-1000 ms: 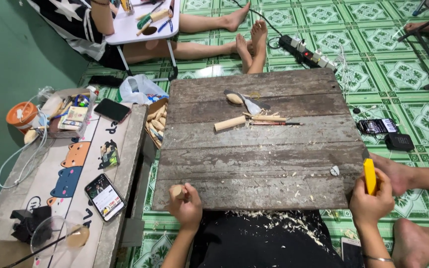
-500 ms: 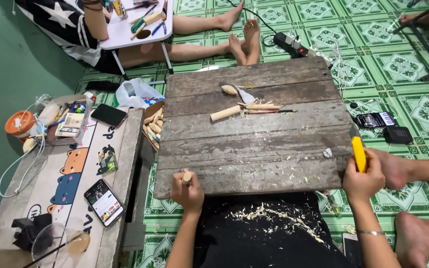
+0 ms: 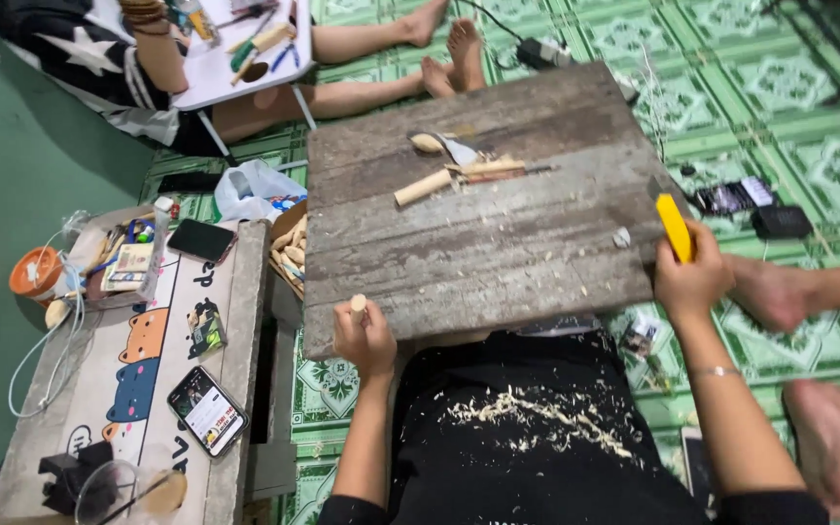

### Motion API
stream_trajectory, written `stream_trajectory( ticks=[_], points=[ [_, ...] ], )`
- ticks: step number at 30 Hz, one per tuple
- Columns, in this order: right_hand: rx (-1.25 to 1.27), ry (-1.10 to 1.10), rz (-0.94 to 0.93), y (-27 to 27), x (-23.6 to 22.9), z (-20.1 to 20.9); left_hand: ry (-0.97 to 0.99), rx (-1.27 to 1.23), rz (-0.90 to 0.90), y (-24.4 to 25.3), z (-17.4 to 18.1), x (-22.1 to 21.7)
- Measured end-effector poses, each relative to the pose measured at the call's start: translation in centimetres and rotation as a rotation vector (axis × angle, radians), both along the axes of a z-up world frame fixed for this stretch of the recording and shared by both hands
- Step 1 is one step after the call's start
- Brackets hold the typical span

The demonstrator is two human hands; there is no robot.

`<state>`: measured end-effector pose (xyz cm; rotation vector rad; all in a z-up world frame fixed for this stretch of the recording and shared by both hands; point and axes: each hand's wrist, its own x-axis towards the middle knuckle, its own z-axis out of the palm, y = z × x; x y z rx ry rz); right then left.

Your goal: The person whittles a small wooden stick using a utility knife while sitting on the floor.

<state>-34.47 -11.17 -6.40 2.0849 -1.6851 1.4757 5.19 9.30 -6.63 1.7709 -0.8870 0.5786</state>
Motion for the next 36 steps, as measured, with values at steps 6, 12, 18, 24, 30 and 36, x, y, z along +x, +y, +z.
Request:
stream_trajectory(
  ticks=[6,12,18,24,30,36],
  points=[
    [0.003,-0.026,0.058,-2.7,1.7,1.1,0.011,0.009,0.038,-3.0,0.1,1.1],
    [0.012,-0.150,-0.020,-7.1,2.5,-1.3,-0.100,-0.042,0.164,-6.1,-1.7,3.0],
    [0.123,-0.107,0.034,-7.8,3.5,0.1,-0.059,-0.038,0.165,-7.0,-0.3,2.9],
    [0.461,0.041,0.086,-9.5,3.1,1.8,0.214,0.412,-0.187,-5.0,5.5,4.7],
    [0.385,0.291,0.184,-12.1,5.4,6.4,-0.041,0.780,-0.491,-11.1,9.8,7.0],
    [0.244,0.356,0.254,-18.1,10.9,6.0,0.307,0.442,-1.084,-23.9,6.8,6.8]
  ],
)
